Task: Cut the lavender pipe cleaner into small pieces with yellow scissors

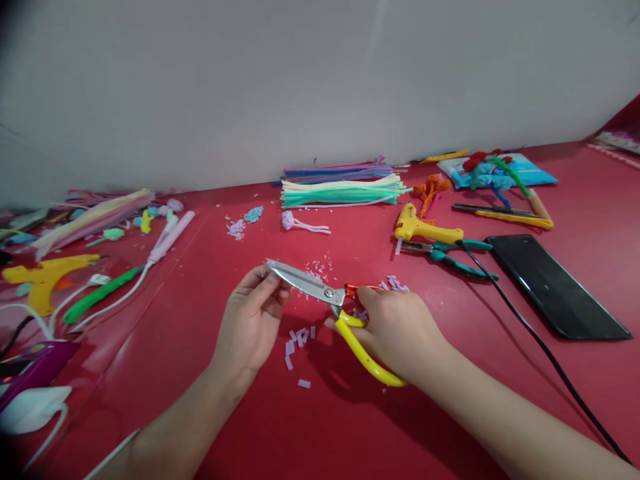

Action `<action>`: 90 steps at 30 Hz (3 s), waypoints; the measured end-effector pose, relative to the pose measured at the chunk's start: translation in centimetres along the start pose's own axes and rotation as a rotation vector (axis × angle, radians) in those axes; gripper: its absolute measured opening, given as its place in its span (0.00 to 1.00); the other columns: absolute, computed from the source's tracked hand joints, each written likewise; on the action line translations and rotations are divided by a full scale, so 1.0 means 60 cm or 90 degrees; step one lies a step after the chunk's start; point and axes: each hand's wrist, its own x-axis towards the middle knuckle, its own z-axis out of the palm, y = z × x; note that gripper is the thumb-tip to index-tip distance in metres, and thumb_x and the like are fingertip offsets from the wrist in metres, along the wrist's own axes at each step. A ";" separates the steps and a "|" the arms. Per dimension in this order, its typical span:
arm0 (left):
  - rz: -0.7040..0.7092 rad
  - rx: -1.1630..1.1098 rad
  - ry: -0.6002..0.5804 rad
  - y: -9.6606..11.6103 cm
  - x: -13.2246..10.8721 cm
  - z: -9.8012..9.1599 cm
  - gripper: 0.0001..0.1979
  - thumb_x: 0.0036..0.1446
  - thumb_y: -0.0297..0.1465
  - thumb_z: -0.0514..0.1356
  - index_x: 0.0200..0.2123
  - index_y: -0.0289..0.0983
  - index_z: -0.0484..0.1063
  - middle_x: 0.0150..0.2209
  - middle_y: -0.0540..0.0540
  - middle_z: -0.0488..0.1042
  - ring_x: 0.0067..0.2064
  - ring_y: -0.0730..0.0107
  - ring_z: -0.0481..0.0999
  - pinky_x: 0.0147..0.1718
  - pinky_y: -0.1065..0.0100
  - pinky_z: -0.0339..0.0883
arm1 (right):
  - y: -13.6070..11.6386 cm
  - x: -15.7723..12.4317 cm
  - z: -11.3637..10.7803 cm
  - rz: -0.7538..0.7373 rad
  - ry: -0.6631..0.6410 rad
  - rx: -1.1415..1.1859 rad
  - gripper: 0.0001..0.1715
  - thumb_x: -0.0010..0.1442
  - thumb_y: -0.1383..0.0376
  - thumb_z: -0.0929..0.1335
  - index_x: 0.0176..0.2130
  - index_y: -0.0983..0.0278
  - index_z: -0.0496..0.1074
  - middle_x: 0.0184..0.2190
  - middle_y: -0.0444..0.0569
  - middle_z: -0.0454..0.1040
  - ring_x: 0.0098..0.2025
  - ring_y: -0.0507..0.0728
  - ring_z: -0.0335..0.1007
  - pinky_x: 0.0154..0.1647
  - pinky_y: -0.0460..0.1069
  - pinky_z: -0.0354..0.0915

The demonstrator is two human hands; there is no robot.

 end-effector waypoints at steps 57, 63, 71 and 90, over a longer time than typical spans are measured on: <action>0.127 0.540 -0.226 -0.013 -0.039 0.029 0.06 0.44 0.24 0.57 0.23 0.40 0.72 0.23 0.49 0.69 0.26 0.70 0.65 0.29 0.70 0.59 | -0.028 -0.003 -0.019 0.052 -0.053 0.447 0.04 0.48 0.65 0.60 0.24 0.64 0.60 0.18 0.39 0.59 0.22 0.47 0.54 0.20 0.42 0.50; 0.015 0.429 -0.148 -0.014 -0.025 0.017 0.02 0.45 0.27 0.58 0.23 0.37 0.69 0.21 0.51 0.66 0.24 0.75 0.64 0.26 0.73 0.60 | -0.011 0.004 -0.018 0.094 0.025 0.252 0.09 0.49 0.59 0.60 0.25 0.62 0.60 0.17 0.41 0.63 0.19 0.48 0.56 0.19 0.44 0.46; -0.021 0.092 0.029 -0.006 -0.002 0.006 0.03 0.43 0.26 0.61 0.26 0.35 0.70 0.24 0.50 0.71 0.27 0.78 0.69 0.28 0.75 0.62 | -0.006 0.007 -0.015 0.069 0.011 0.019 0.19 0.48 0.48 0.59 0.25 0.62 0.59 0.18 0.44 0.66 0.19 0.51 0.61 0.19 0.46 0.43; 0.021 0.028 0.025 -0.002 0.001 -0.003 0.03 0.47 0.24 0.57 0.26 0.36 0.71 0.27 0.52 0.70 0.29 0.80 0.68 0.31 0.76 0.63 | -0.011 0.000 -0.002 0.002 -0.011 -0.045 0.19 0.52 0.50 0.57 0.25 0.62 0.59 0.18 0.45 0.67 0.19 0.52 0.60 0.20 0.46 0.40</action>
